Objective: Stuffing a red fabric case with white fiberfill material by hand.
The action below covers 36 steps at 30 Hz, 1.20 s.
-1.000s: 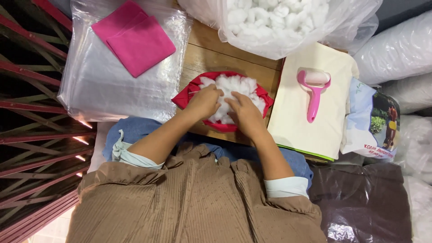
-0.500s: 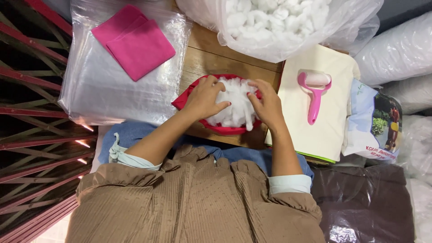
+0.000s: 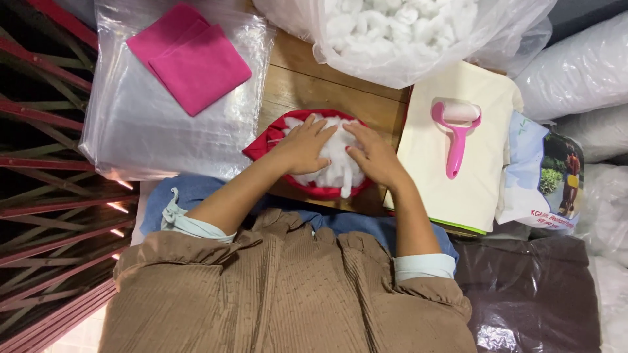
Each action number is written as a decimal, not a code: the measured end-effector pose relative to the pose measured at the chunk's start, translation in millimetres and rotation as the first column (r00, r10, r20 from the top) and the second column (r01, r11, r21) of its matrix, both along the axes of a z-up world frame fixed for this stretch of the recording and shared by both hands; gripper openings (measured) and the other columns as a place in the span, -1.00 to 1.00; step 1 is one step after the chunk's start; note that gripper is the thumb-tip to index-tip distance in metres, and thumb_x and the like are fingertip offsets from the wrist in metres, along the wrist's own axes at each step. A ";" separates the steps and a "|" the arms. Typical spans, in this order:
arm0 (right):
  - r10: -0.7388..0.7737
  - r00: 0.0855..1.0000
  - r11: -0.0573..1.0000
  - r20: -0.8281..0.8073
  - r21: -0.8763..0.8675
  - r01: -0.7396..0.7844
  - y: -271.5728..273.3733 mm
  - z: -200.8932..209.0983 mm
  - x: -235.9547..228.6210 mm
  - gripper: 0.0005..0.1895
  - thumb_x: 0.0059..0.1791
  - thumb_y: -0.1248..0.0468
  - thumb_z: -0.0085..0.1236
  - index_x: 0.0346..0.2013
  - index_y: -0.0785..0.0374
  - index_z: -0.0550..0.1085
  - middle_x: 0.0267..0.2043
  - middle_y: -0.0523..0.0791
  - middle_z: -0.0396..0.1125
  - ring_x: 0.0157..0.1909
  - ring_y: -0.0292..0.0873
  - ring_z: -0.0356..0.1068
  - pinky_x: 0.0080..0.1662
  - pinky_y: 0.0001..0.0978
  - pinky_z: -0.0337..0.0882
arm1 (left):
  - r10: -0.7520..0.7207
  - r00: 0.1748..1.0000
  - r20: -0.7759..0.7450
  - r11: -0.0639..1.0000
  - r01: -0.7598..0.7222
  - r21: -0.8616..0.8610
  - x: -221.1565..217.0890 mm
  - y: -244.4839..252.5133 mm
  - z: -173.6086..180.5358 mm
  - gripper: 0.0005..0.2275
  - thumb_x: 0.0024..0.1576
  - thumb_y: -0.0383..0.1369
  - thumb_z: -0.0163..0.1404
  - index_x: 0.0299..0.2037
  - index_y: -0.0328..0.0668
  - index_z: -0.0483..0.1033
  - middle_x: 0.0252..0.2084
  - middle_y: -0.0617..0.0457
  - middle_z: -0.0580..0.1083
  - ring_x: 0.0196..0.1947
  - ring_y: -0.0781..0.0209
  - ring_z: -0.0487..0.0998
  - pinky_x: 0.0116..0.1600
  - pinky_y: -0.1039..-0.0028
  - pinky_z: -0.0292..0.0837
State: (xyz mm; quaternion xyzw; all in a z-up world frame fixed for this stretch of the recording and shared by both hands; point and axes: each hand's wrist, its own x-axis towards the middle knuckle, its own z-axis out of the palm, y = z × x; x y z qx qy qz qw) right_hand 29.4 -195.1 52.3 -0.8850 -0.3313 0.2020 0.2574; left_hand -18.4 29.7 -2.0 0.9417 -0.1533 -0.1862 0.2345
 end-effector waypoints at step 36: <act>0.265 0.733 0.949 0.627 -0.033 -0.315 23.7 -32.6 -57.4 -0.88 -0.13 0.06 0.35 -0.38 -0.15 0.54 0.36 -0.17 0.22 0.45 0.14 0.11 0.36 0.15 0.09 | -0.036 0.982 0.185 0.999 0.036 0.002 3.2 25.7 -12.5 -0.64 0.04 -0.33 0.20 0.07 -0.01 0.59 0.31 -0.22 0.32 0.38 -0.38 0.23 0.28 0.04 0.37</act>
